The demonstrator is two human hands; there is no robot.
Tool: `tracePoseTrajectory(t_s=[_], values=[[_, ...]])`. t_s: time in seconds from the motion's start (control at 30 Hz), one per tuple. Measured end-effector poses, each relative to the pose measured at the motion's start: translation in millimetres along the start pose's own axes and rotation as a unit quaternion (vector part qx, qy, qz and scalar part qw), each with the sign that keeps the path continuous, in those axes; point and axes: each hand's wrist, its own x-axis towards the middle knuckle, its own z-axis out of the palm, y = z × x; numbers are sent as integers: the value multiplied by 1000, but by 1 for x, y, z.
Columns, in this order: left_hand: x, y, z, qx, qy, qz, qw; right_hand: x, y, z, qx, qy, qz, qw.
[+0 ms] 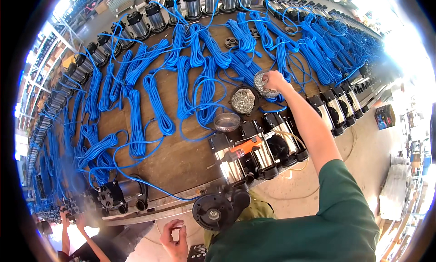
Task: The person assembles pump units on a production line. They take circular metal plates from a box, place them onto pump housings, and use a pneumatic screwdriver to secure them with screws.
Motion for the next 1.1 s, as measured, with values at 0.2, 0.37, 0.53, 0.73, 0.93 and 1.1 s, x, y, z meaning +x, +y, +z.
tracePoseTrajectory(t_s=[0.2, 0.37, 0.53, 0.73, 0.93, 1.1], values=[[35, 37, 9, -165, -5, -17, 986, -18, 2, -6, 59, 123, 4, 991], [90, 97, 30, -412, -92, -78, 903, -34, 24, -25, 133, 217, 56, 966], [126, 118, 76, -584, -221, -247, 741, -105, -95, -99, 514, 95, -8, 853], [119, 137, 95, -648, -274, -297, 646, -249, -243, -160, 377, -7, -375, 847], [108, 118, 80, -685, -259, -253, 632, -251, -248, -162, 433, 91, -325, 836], [99, 125, 61, -724, -274, -190, 604, -148, -126, -113, 294, 209, -37, 932]])
